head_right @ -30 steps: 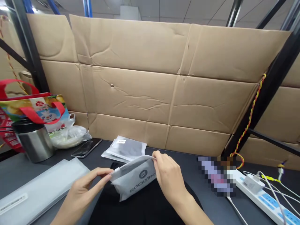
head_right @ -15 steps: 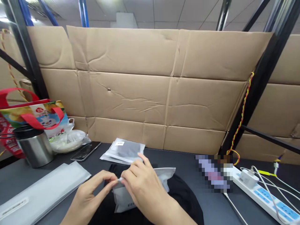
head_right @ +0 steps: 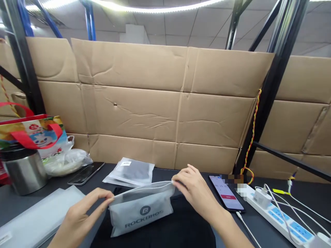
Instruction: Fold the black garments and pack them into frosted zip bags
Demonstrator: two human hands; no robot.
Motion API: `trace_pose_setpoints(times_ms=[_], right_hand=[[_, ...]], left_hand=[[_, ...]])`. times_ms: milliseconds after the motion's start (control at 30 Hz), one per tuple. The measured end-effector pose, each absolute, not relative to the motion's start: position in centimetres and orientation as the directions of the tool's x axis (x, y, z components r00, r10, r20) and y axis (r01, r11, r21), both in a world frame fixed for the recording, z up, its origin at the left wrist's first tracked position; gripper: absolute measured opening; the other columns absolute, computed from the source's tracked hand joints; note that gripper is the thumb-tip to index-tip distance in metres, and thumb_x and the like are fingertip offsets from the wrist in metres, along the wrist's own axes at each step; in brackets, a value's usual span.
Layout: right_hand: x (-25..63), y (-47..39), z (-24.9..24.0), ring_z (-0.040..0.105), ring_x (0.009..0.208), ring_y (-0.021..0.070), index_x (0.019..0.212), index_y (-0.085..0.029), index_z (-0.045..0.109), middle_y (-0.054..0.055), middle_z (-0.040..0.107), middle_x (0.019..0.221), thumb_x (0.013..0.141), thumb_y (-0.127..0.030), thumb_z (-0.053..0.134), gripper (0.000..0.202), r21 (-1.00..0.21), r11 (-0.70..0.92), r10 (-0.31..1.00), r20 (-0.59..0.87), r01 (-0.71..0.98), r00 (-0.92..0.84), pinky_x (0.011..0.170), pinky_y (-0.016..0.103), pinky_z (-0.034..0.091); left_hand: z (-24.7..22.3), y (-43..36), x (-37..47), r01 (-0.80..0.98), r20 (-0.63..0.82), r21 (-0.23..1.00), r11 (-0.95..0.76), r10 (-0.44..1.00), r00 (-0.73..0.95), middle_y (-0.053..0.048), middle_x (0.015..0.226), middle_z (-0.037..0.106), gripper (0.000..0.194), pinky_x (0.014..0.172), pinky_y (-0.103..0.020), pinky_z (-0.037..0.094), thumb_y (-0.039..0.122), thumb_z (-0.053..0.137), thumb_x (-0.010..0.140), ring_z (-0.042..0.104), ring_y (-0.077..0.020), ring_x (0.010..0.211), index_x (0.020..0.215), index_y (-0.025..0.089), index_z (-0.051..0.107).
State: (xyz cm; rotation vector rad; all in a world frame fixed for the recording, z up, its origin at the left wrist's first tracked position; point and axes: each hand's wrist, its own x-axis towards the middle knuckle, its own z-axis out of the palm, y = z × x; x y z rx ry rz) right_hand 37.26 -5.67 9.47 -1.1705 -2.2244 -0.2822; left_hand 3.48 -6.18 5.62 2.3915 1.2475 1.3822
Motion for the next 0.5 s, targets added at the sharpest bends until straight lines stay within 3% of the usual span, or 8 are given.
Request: trace_pose_setpoints(times_ms=[100,200,233,267,367,500], right_hand=[[34.7,-7.3,10.1,0.053,0.105,0.0222,0.121,-0.025,0.052,0.005,0.061,0.114,0.088,-0.031,0.062,0.035,-0.093,0.599,0.651,0.634,0.795,-0.417,0.093,0.041,0.042],[31.7,-8.5,10.0,0.054,0.088,0.0199,0.099,-0.023,0.059,0.003,0.063,0.095,0.092,-0.021,0.055,0.009,-0.052,0.651,0.638,0.579,0.758,-0.508,0.078,0.035,0.044],[31.0,-8.8,9.8,0.054,0.083,0.0189,0.091,-0.022,0.06,0.002,0.063,0.089,0.093,-0.017,0.051,0.01,-0.039,0.655,0.642,0.556,0.754,-0.529,0.074,0.033,0.044],[30.5,-8.9,9.7,0.053,0.079,0.0183,0.086,-0.021,0.06,0.002,0.062,0.085,0.093,-0.014,0.048,0.015,-0.037,0.651,0.652,0.539,0.759,-0.533,0.072,0.032,0.043],[30.0,-9.6,9.7,0.056,0.085,0.0185,0.081,-0.02,0.06,0.002,0.064,0.088,0.092,-0.011,0.048,0.019,-0.127,0.643,0.692,0.52,0.755,-0.501,0.074,0.032,0.044],[30.5,-10.7,10.5,0.062,0.093,0.0178,0.084,-0.024,0.065,-0.001,0.069,0.094,0.093,-0.023,0.052,0.016,-0.3,0.654,0.744,0.421,0.695,-0.519,0.083,0.029,0.047]], left_hand=[[5.8,-6.5,4.1,0.575,0.681,0.464,-0.673,0.687,0.255,0.003,0.083,0.064,0.01,0.072,-0.021,0.046,0.031,0.052,0.092,0.061,-0.0163,0.078,0.088,0.025,0.059],[5.6,-6.9,4.2,0.556,0.667,0.495,-0.668,0.702,0.25,0.002,0.084,0.065,0.01,0.073,-0.022,0.046,0.031,0.053,0.092,0.062,-0.0174,0.08,0.087,0.026,0.06],[5.4,-7.0,4.2,0.554,0.654,0.514,-0.655,0.717,0.242,0.002,0.087,0.066,0.008,0.074,-0.023,0.046,0.032,0.055,0.09,0.062,-0.0181,0.082,0.09,0.026,0.06],[5.1,-7.0,4.1,0.557,0.63,0.537,-0.634,0.74,0.235,0.001,0.091,0.067,0.011,0.076,-0.023,0.047,0.034,0.061,0.087,0.062,-0.0189,0.084,0.096,0.027,0.061],[4.0,-7.1,4.1,0.563,0.492,0.602,-0.566,0.819,0.297,0.0,0.103,0.068,0.045,0.075,-0.024,0.05,0.032,0.075,0.074,0.063,-0.0194,0.083,0.115,0.029,0.057],[3.0,-7.0,4.5,0.496,0.347,0.64,-0.587,0.797,0.494,0.001,0.091,0.068,0.011,0.07,-0.021,0.049,0.027,0.058,0.089,0.063,-0.0164,0.077,0.096,0.027,0.066]])
